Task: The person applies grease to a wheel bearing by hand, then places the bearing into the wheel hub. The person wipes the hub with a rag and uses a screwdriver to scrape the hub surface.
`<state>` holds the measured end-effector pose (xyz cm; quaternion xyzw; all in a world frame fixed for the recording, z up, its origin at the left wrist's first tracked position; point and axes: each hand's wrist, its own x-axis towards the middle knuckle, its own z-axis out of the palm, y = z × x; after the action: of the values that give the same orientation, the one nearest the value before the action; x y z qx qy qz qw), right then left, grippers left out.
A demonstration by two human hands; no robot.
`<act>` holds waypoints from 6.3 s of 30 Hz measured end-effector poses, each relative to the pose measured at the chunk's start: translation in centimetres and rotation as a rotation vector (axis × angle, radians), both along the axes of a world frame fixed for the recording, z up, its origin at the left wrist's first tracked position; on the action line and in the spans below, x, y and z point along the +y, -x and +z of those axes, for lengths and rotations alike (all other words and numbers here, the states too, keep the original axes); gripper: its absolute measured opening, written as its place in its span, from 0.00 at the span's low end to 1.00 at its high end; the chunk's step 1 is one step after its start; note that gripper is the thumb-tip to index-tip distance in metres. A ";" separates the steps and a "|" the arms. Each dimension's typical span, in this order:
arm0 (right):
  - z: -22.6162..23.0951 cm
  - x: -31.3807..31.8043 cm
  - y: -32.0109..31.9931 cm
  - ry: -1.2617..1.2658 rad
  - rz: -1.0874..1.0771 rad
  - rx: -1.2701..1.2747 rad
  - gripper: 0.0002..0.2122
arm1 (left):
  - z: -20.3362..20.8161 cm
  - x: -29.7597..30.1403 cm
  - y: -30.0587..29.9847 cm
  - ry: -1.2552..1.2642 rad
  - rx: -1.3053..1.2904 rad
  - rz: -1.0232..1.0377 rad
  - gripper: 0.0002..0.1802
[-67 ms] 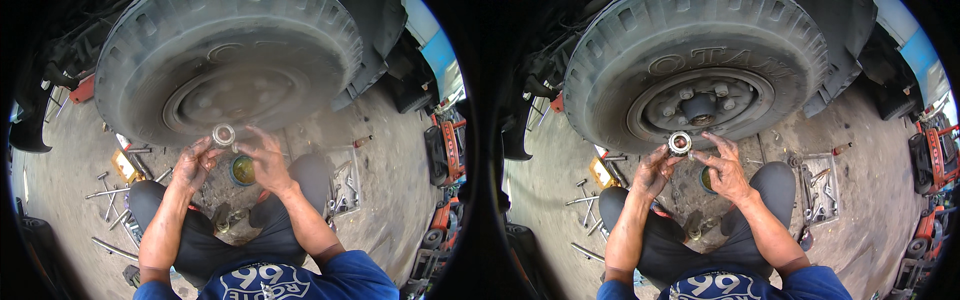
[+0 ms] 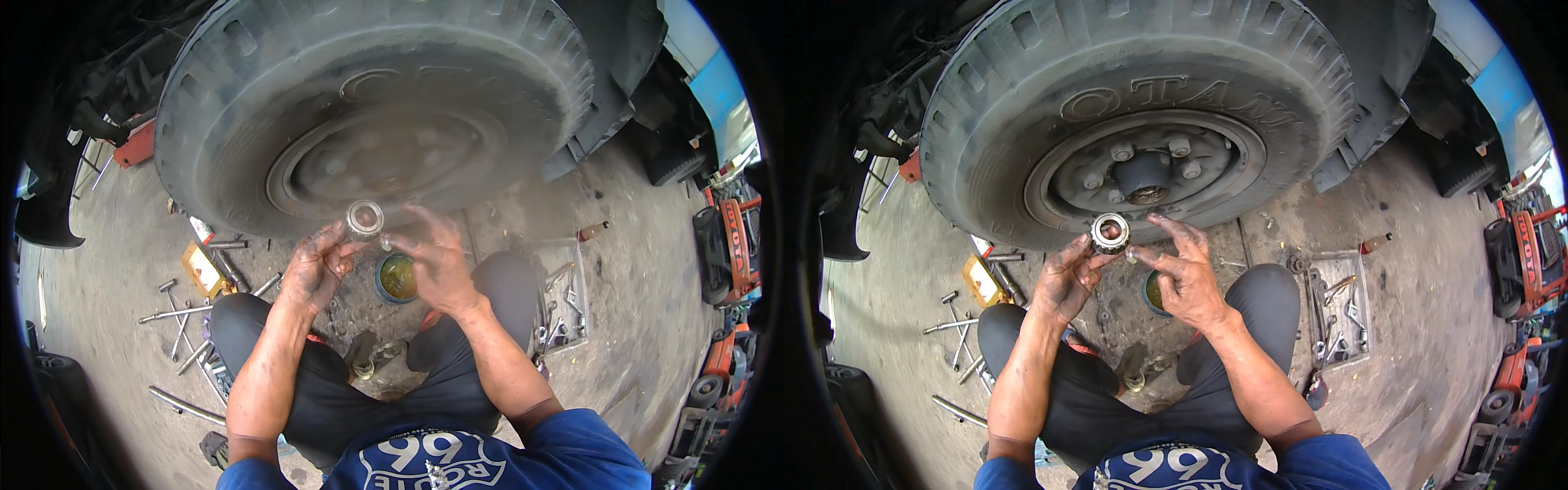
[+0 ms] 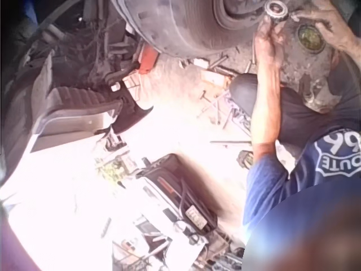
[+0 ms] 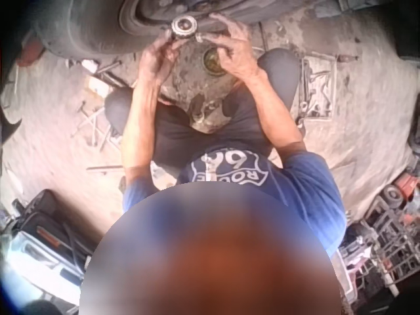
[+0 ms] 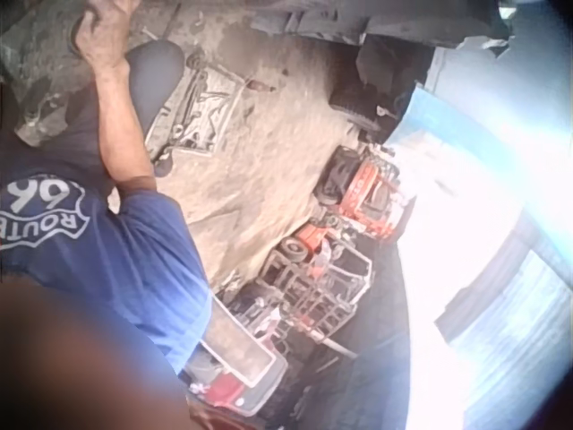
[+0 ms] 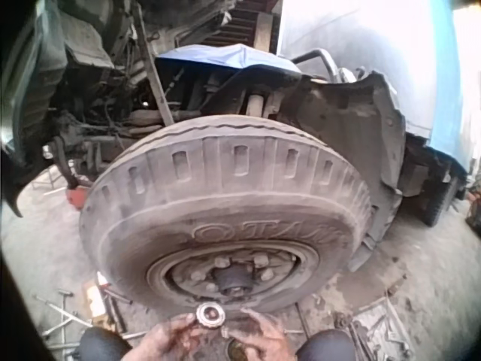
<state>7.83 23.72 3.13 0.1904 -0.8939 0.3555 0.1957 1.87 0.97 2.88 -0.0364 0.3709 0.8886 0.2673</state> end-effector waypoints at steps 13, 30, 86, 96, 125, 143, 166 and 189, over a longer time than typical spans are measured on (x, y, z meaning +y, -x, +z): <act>-0.2 -0.4 0.8 0.154 -0.058 -0.206 0.30 | -0.7 0.5 0.8 0.044 0.013 -0.007 0.16; -0.4 -0.9 0.7 0.097 -0.091 -0.189 0.42 | -0.4 1.2 0.7 0.027 -0.015 0.024 0.18; -1.5 -2.4 0.5 0.377 0.066 -0.354 0.43 | -0.7 1.2 0.5 -0.077 -0.028 0.059 0.20; -0.8 -1.6 0.9 0.363 -0.042 -0.182 0.39 | -0.2 1.2 0.7 0.017 0.011 0.101 0.21; 0.1 0.5 2.4 0.535 0.101 -0.272 0.33 | -0.3 1.4 0.5 0.005 0.101 -0.098 0.25; 1.9 2.3 2.3 -0.049 -0.075 0.097 0.27 | -0.2 0.4 0.3 -0.033 0.057 -0.120 0.22; 3.5 4.4 3.0 -0.004 0.265 -0.103 0.30 | 0.2 0.6 0.3 0.135 0.011 -0.240 0.22; 2.8 4.3 2.8 0.148 0.308 -0.126 0.27 | 1.0 0.9 -0.4 0.132 -0.034 -0.347 0.19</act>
<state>5.02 28.00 5.89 0.2873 -0.8361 0.4573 0.0961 2.31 1.85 3.86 -0.0042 0.4248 0.8021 0.4198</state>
